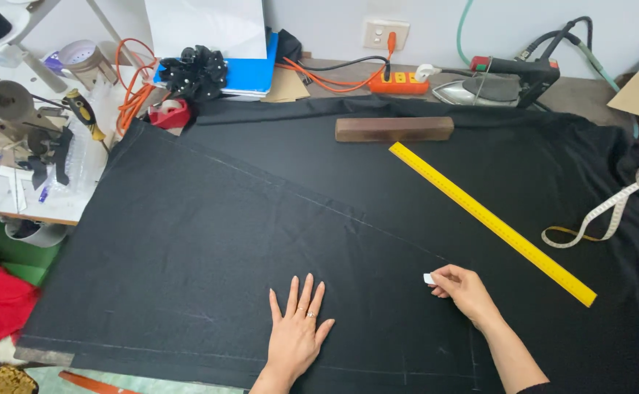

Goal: Measuring, marking, and cutting fabric on a workbench using a ruler, chalk, and scissors

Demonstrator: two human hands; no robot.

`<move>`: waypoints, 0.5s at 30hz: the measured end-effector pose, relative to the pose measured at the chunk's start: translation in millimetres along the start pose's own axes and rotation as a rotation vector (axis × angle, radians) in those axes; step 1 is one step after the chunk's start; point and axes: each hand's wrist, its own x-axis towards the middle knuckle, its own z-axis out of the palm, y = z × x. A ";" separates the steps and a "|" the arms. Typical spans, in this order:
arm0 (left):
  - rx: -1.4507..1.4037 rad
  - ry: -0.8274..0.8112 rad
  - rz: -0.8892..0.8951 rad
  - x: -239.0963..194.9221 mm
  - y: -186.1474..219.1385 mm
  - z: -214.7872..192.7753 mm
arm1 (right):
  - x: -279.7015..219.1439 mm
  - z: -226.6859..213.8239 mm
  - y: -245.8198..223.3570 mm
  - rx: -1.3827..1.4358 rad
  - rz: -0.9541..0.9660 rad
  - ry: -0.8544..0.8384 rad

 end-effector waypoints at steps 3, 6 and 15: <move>0.006 -0.005 0.003 -0.3 -0.3 0.3 | -0.8 0.8 0.9 0.014 -0.011 0.001; 0.013 -0.009 0.001 -0.5 -0.6 1.0 | 0.1 -0.2 0.3 0.011 0.019 -0.009; 0.001 -0.010 -0.007 -0.9 0.0 1.3 | 2.0 0.2 0.8 0.009 0.020 -0.014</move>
